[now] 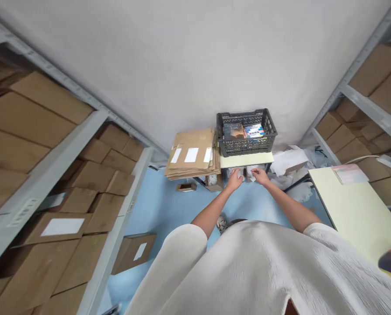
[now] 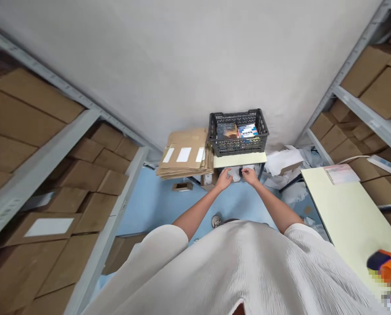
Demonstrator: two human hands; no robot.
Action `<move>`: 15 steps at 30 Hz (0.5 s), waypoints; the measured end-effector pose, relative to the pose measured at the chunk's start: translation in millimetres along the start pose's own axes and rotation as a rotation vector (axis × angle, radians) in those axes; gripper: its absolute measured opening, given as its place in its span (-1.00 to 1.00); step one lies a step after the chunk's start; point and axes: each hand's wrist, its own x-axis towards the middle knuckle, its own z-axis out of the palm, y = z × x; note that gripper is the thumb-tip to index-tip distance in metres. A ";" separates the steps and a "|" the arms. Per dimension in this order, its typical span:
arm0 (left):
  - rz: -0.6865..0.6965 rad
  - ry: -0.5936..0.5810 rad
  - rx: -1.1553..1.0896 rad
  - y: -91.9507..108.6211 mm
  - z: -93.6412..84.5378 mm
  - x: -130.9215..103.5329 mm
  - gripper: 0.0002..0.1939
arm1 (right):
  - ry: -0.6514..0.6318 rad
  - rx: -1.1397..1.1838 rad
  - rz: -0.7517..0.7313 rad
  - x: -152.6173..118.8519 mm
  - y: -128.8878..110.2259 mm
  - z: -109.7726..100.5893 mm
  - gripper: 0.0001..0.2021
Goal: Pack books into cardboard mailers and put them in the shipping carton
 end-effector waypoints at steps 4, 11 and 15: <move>-0.046 0.033 -0.009 -56.6 -59.7 -18.5 -0.41 | -0.030 -0.008 -0.006 0.6 -25.4 79.3 -0.89; -0.031 0.076 0.031 -151.1 -157.3 -36.6 -0.45 | -0.075 -0.003 0.007 4.5 -61.8 209.4 -0.87; -0.092 0.088 0.118 -186.7 -198.2 -38.0 -0.46 | -0.055 0.009 0.068 17.5 -78.2 257.5 -0.83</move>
